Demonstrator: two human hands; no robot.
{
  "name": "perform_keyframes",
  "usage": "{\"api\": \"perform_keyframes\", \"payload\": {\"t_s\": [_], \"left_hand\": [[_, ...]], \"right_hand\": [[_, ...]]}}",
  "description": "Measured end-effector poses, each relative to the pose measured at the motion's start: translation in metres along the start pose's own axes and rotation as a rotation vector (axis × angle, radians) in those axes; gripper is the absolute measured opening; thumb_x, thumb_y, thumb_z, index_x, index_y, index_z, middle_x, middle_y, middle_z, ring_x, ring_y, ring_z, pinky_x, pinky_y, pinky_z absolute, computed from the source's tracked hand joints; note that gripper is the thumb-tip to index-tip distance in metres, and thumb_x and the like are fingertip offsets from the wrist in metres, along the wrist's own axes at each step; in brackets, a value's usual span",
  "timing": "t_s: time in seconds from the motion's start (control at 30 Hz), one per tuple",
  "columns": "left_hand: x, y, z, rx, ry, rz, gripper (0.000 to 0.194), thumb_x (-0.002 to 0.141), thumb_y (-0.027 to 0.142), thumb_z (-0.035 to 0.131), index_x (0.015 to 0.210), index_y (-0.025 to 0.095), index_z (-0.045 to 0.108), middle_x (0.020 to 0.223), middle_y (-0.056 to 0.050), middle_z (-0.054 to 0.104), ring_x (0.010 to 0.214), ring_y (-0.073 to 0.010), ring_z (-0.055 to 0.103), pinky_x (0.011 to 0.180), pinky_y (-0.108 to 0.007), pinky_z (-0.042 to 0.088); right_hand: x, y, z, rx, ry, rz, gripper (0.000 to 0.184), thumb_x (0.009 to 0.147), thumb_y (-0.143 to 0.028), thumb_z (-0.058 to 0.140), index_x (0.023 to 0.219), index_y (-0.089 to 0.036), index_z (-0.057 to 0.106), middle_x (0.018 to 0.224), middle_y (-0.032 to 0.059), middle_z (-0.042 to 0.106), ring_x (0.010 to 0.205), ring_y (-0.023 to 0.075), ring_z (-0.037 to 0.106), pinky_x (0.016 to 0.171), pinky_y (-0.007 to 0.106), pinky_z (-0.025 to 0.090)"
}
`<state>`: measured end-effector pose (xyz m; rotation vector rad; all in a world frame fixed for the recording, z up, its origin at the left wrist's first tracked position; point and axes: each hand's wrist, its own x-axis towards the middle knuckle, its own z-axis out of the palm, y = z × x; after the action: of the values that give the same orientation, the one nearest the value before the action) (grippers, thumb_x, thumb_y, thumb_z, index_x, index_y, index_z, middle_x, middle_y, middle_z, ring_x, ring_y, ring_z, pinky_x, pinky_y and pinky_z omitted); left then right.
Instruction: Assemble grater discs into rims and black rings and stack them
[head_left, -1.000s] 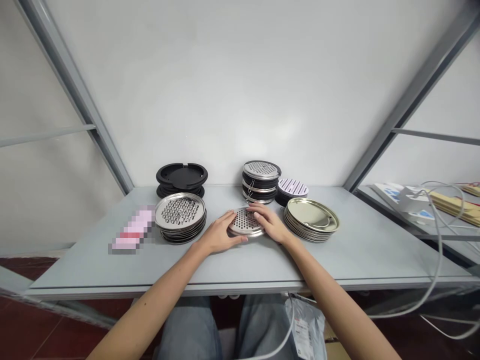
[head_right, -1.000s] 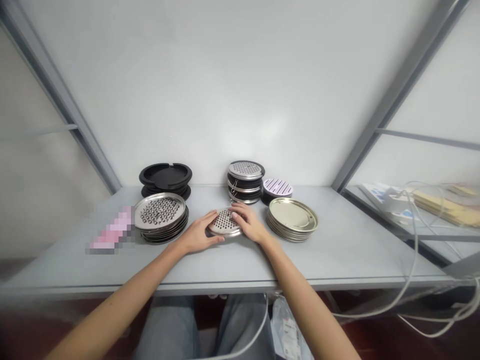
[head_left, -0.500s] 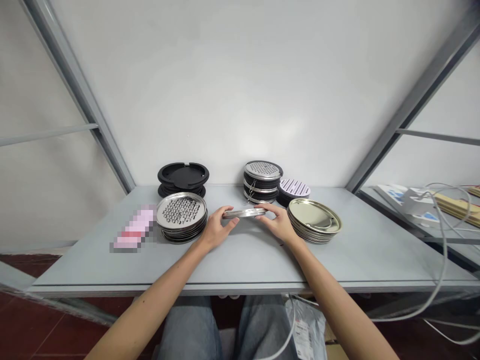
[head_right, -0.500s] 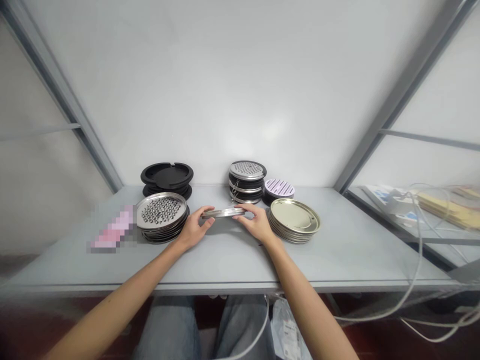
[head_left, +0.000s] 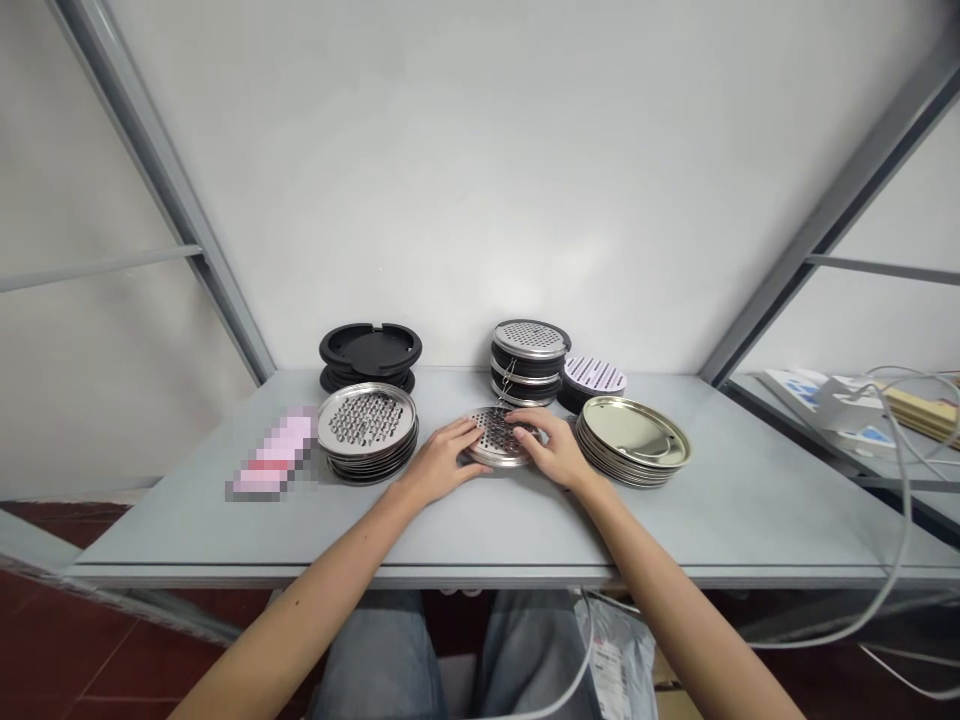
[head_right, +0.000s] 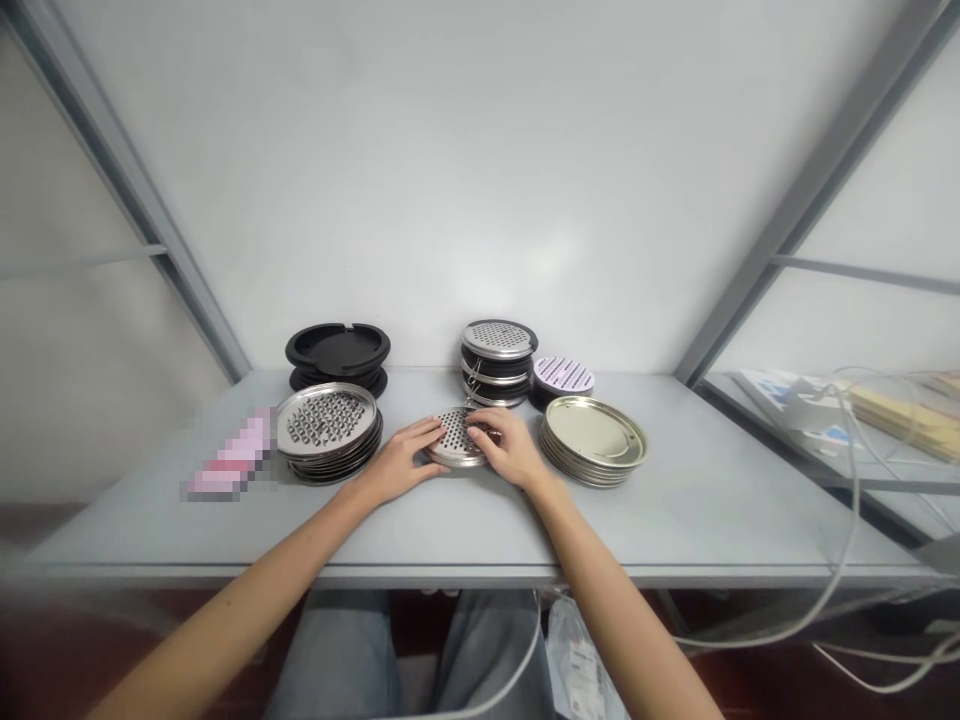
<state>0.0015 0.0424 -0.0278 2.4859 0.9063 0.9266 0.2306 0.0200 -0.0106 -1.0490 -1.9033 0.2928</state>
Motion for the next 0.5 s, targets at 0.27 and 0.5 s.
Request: {"api": "perform_keyframes", "payload": {"t_s": [0.27,0.5], "left_hand": [[-0.002,0.005,-0.002,0.049,-0.141,0.01,0.072,0.076,0.04,0.071,0.139,0.016,0.045,0.145,-0.014,0.042,0.139,-0.0284,0.032,0.114,-0.047,0.031],[-0.009,0.027,-0.008,0.094,-0.118,-0.026,0.064,0.081,0.04,0.065,0.138,0.017,0.045,0.154,-0.013,0.025,0.137,-0.0298,0.034,0.112,-0.043,0.035]], "right_hand": [[0.002,0.008,0.008,-0.093,-0.171,0.036,0.024,0.086,-0.032,0.058,0.101,-0.017,0.068,0.111,0.0131,0.069,0.105,0.0258,0.063,0.094,0.045,0.047],[0.0,0.016,0.001,-0.221,-0.115,0.093,0.02,0.087,-0.032,0.055,0.094,-0.021,0.07,0.101,0.0083,0.072,0.095,0.0246,0.065,0.086,0.04,0.05]]}}
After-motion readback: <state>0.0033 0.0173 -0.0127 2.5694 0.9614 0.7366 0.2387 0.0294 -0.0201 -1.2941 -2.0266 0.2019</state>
